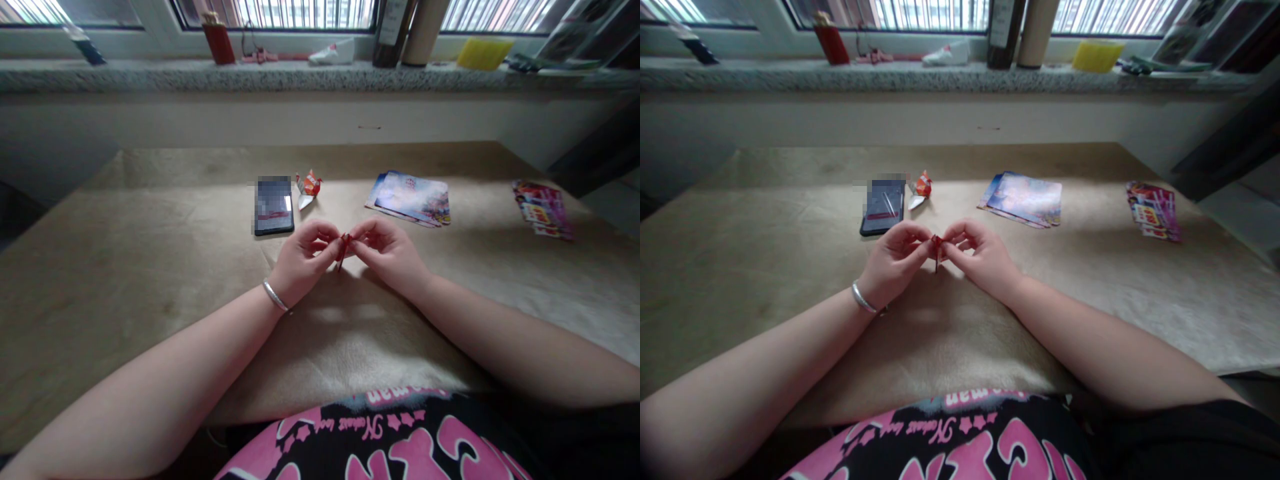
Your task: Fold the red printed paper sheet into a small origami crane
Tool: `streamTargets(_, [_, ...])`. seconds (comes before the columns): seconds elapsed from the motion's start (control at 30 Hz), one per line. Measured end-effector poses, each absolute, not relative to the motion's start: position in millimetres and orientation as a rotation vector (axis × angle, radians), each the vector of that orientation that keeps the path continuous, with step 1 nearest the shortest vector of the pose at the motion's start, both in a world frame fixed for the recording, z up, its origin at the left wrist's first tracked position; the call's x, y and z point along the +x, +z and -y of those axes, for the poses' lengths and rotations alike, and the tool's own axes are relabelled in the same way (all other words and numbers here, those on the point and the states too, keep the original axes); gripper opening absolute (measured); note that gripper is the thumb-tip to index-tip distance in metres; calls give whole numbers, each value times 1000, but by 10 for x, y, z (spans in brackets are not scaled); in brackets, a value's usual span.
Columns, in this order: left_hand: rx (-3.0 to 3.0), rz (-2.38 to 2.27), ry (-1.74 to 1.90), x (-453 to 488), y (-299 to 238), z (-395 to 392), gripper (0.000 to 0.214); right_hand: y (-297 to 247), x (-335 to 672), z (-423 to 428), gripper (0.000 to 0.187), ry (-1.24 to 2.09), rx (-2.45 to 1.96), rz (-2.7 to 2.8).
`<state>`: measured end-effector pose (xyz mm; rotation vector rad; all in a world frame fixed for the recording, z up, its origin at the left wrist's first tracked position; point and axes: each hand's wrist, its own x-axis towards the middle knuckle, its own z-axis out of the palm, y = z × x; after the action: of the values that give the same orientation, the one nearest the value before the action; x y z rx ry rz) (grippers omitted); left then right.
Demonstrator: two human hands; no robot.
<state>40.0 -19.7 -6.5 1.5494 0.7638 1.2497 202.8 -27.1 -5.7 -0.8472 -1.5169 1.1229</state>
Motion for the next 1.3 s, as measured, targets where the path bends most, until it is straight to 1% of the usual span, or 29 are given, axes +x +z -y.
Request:
streamTargets(0.2, [1597,-745,1287,413,-34,212,10,-22,2021,286,17,1202,-823,1510])
streamTargets(0.37, [1528,-724,1234,419,-25,220,13,-1,2007,300,18,1183,-898,1507])
streamTargets(0.57, [1537,-713,1225,415,-17,209,12,19,2014,297,11,1038,-948,1598])
streamTargets(0.77, [1646,-759,1269,432,3,224,4,61,1993,333,7,903,-940,1673])
streamTargets(0.97, [1783,-802,1292,428,15,248,7,83,1981,372,5,786,-960,1740])
streamTargets(1.2, [1747,-768,1183,436,19,253,6,71,1996,382,7,675,-978,1808])
streamTargets(1.3, [1679,-725,1120,434,-13,221,8,43,2004,356,5,716,-1006,1793])
